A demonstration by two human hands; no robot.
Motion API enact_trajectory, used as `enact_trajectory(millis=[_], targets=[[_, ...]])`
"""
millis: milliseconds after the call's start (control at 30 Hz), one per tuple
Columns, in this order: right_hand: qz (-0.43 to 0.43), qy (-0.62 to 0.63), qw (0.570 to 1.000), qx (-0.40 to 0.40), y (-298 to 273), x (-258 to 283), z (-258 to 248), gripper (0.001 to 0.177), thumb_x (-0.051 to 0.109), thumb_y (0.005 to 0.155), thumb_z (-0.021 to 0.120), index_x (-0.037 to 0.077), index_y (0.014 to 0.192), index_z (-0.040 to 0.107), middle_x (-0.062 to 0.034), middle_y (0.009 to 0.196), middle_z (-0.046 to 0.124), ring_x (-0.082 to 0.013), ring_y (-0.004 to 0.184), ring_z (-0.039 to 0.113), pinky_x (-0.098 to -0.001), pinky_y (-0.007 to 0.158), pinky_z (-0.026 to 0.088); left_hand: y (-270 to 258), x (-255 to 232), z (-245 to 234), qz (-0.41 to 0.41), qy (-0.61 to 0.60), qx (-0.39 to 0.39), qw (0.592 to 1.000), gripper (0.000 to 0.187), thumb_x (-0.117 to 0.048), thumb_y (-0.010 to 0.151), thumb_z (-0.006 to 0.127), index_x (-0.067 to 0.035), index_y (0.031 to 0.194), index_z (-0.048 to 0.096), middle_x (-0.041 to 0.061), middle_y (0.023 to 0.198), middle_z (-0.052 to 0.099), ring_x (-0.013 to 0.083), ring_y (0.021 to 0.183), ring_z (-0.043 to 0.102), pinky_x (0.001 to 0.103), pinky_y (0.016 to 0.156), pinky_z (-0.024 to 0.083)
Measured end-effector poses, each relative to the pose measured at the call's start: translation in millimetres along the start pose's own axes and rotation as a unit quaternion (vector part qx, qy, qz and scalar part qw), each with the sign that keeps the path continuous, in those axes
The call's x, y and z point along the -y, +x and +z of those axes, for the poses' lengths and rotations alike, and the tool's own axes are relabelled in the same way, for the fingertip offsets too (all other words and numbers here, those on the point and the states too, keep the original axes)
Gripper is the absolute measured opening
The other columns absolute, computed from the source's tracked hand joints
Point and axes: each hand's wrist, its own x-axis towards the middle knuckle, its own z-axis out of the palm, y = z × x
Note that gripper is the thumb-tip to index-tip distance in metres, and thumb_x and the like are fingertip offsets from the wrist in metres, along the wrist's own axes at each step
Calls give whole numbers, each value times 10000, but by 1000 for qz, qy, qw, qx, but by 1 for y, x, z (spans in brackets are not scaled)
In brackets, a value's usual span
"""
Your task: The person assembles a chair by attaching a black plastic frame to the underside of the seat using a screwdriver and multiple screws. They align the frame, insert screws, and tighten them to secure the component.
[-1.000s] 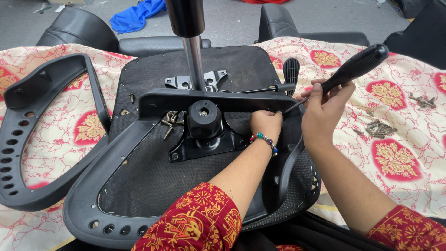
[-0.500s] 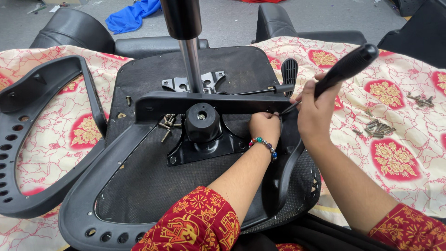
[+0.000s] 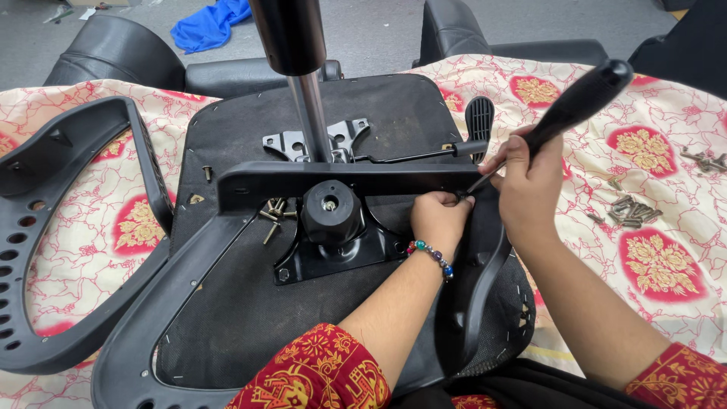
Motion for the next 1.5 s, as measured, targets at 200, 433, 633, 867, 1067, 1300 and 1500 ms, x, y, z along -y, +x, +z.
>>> enact_trajectory(millis=[200, 433, 633, 867, 1067, 1300, 1500], targets=[[10, 87, 995, 37, 2, -1, -4, 150, 175, 1132, 542, 55, 1181, 467, -67, 960, 598, -152, 843, 669, -304, 753, 598, 1, 2, 6, -7, -5, -10, 1000, 215, -169, 793, 825, 28, 857, 767, 154, 780, 775, 213, 674, 761, 307, 640, 580], [76, 184, 973, 115, 8, 2, -25, 182, 161, 1094, 541, 44, 1232, 567, -42, 1050, 585, -147, 1002, 647, -401, 967, 616, -1, 3, 5, 6, -18, -20, 1000, 216, -166, 796, 814, 34, 861, 767, 163, 787, 777, 226, 692, 769, 312, 664, 588], [43, 176, 975, 128, -3, -2, -17, 229, 172, 1149, 499, 56, 1347, 503, -51, 1066, 571, -149, 1021, 625, -380, 1012, 588, -1, 2, 6, 0, -18, -23, 1000, 237, -180, 793, 816, 23, 901, 761, 161, 808, 773, 222, 713, 771, 311, 682, 596], [11, 138, 990, 18, -6, -10, -8, 250, 180, 1152, 490, 100, 1303, 308, -63, 1068, 613, -166, 980, 676, -366, 940, 634, 0, 2, 3, 7, -15, -10, 1000, 233, -190, 792, 811, 35, 837, 767, 151, 767, 774, 204, 662, 748, 314, 640, 569], [-39, 115, 992, -23, -12, -10, -8, 240, 147, 1177, 493, 71, 1342, 337, -48, 1231, 501, -146, 1088, 642, -410, 976, 614, 1, 4, 2, -18, -101, 11, 995, 206, -116, 788, 772, 34, 925, 739, 103, 795, 773, 138, 670, 731, 279, 619, 565], [-35, 112, 992, -56, -14, -14, -10, 212, 138, 1193, 446, 93, 1369, 337, -56, 1218, 490, -143, 1053, 631, -403, 945, 627, 0, 9, -1, -18, -126, 32, 991, 275, -64, 775, 731, 98, 997, 755, 151, 874, 790, 162, 758, 736, 273, 684, 563], [-33, 105, 992, -59, -15, -14, -9, 228, 138, 1199, 452, 92, 1396, 348, -45, 1248, 487, -131, 1078, 619, -397, 947, 628, 4, 12, -1, -16, -139, 42, 989, 342, -58, 776, 734, 111, 1074, 724, 179, 964, 782, 181, 849, 747, 276, 765, 574]])
